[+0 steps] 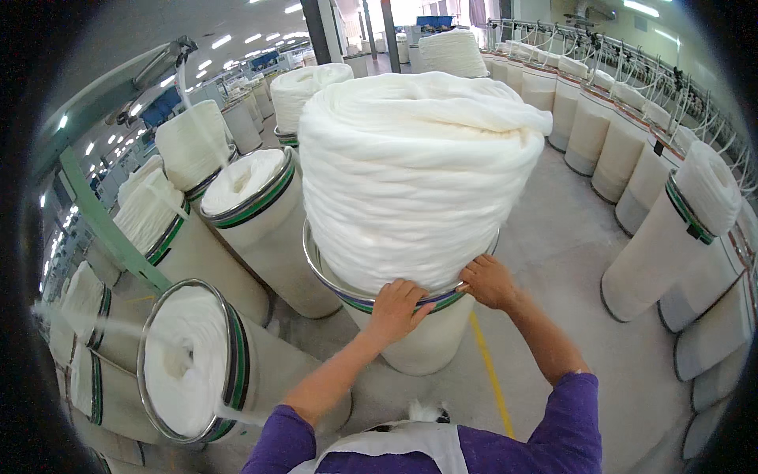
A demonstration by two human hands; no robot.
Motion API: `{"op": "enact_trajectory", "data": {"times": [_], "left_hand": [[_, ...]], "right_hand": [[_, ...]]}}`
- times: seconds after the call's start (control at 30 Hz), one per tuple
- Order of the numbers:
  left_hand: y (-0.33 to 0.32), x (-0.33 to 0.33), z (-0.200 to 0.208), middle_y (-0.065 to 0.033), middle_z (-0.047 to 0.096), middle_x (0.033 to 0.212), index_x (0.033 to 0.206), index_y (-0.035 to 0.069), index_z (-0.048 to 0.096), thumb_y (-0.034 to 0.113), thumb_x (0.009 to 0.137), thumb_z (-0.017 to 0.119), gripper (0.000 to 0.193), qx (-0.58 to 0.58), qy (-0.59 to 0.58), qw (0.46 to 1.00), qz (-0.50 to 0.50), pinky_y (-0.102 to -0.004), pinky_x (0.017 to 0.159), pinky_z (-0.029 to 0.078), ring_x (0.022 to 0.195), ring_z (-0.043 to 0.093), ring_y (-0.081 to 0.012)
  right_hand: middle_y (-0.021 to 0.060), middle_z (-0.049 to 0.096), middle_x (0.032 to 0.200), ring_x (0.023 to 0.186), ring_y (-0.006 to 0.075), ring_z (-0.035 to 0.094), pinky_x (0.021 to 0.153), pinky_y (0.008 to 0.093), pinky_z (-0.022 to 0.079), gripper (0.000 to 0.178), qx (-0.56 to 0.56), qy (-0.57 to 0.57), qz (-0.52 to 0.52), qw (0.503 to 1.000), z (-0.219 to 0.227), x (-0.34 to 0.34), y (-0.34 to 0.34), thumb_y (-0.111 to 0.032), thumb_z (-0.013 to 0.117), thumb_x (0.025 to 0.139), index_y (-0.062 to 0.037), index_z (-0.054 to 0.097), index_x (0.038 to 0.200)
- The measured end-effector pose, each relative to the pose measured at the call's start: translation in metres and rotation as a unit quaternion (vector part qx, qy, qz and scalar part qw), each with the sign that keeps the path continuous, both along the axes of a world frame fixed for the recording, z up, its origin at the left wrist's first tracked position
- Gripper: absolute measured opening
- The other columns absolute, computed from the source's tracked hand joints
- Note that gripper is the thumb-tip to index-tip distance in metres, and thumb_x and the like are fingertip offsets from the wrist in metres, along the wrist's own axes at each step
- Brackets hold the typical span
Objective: The person walks among large white textile roving bobbins in a factory, then repeatedly pulls strands from the bobbins, twists them together by hand, and uses a small wooden stick to secure the twisted ends. The person moves between bobbins and repeats the same handling steps.
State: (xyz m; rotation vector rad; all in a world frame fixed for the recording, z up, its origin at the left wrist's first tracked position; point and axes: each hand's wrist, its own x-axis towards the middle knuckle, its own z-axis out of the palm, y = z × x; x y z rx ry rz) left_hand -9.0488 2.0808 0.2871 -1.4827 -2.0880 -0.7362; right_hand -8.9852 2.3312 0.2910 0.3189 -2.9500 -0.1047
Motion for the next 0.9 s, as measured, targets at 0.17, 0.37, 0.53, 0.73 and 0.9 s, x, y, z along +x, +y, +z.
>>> {"op": "enact_trajectory", "data": {"times": [0.17, 0.37, 0.53, 0.73, 0.9], "left_hand": [[0.008, -0.013, -0.01, -0.0029, 0.059, 0.065, 0.071, 0.01, 0.062, 0.037, 0.081, 0.069, 0.029, 0.013, 0.029, 0.998, 0.046, -0.0329, 0.058, 0.048, 0.063, 0.058, -0.0208], [-0.058, -0.05, -0.02, -0.0021, 0.06, 0.063, 0.065, 0.012, 0.061, 0.044, 0.077, 0.068, 0.035, -0.025, 0.074, 0.995, 0.054, -0.0338, 0.056, 0.049, 0.06, 0.06, -0.0209], [-0.145, -0.091, -0.023, -0.0039, 0.058, 0.064, 0.065, 0.011, 0.06, 0.04, 0.075, 0.068, 0.032, -0.078, 0.044, 0.993, 0.08, -0.0374, 0.061, 0.049, 0.064, 0.059, -0.026], [-0.192, -0.071, -0.023, -0.0102, 0.057, 0.074, 0.072, 0.003, 0.059, 0.026, 0.08, 0.067, 0.026, 0.022, 0.02, 0.989, 0.143, -0.0433, 0.084, 0.046, 0.082, 0.056, -0.031], [-0.196, -0.026, -0.009, -0.0112, 0.06, 0.082, 0.079, 0.002, 0.062, 0.02, 0.084, 0.065, 0.019, 0.048, -0.001, 0.982, 0.185, -0.0456, 0.088, 0.044, 0.088, 0.058, -0.0317]], "right_hand": [[0.0057, 0.06, 0.089, 0.094, 0.0257, 0.054, 0.09, 0.0404, 0.04, 0.031, -0.064, 0.101, 0.021, 0.993, -0.004, 0.017, -0.024, -0.04, 0.058, 0.085, -0.0094, 0.061, 0.086], [0.0047, 0.057, 0.079, 0.083, 0.0241, 0.054, 0.079, 0.0388, 0.039, 0.028, -0.075, 0.147, 0.009, 0.986, -0.005, -0.007, -0.099, -0.038, 0.061, 0.082, -0.0108, 0.058, 0.076], [0.0047, 0.059, 0.076, 0.079, 0.023, 0.056, 0.075, 0.0376, 0.041, 0.025, -0.095, 0.171, 0.011, 0.981, -0.014, -0.011, -0.194, -0.035, 0.061, 0.083, -0.0101, 0.06, 0.078], [0.0064, 0.06, 0.082, 0.081, 0.0227, 0.058, 0.074, 0.0381, 0.043, 0.023, -0.11, 0.161, 0.034, 0.98, -0.029, -0.021, -0.246, -0.03, 0.061, 0.085, -0.0078, 0.06, 0.087], [0.0086, 0.063, 0.097, 0.091, 0.0234, 0.058, 0.08, 0.0368, 0.045, 0.032, -0.161, 0.187, 0.118, 0.962, 0.0, 0.022, -0.238, -0.028, 0.059, 0.088, -0.0049, 0.062, 0.111]]}}
